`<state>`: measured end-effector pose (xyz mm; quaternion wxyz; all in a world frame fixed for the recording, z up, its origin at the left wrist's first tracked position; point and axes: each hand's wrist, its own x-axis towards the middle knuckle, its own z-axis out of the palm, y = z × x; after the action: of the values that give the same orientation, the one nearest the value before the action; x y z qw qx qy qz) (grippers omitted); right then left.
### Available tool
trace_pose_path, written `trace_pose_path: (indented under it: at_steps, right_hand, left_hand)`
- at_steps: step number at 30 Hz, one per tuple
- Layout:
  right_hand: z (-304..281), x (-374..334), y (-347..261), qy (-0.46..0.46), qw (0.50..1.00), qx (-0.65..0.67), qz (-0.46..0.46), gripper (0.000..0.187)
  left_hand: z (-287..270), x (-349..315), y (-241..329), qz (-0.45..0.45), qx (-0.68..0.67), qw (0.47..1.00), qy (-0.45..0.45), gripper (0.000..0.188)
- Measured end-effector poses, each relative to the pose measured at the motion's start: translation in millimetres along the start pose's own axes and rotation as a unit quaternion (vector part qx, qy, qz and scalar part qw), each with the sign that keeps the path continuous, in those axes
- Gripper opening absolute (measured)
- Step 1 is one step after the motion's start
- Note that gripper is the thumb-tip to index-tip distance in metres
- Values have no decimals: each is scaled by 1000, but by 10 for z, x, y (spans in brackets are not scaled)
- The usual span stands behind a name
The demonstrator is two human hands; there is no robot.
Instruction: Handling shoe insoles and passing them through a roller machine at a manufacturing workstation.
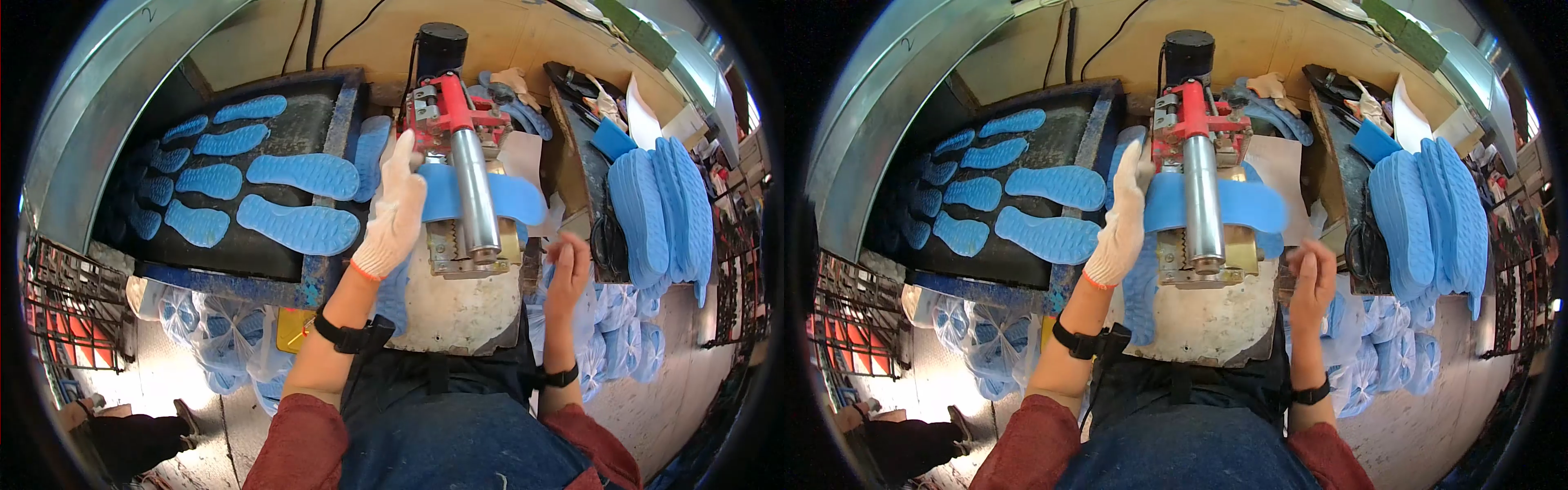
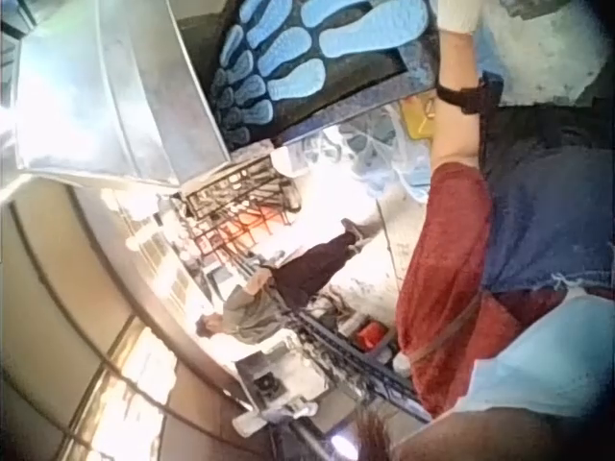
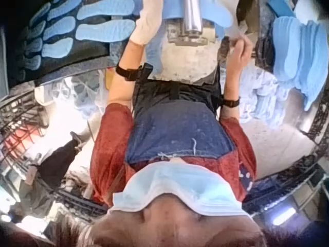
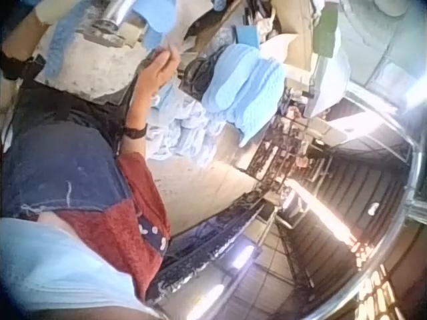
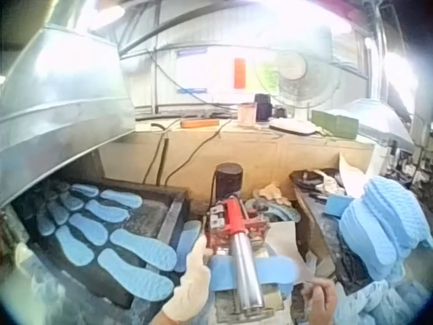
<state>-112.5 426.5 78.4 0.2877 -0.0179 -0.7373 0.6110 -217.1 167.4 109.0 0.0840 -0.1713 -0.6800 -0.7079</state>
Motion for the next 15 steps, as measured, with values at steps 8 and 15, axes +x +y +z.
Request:
trace_pose_path:
  at_steps: [8,15]
  right_hand:
    - [876,-736,1064,-287,924,-226,-115,11]
    - [1932,-988,1673,-245,968,22,44,46]
  left_hand:
    - [-376,-743,113,-216,-178,959,-36,57]
    - [-503,-1089,797,-371,-474,798,-37,66]
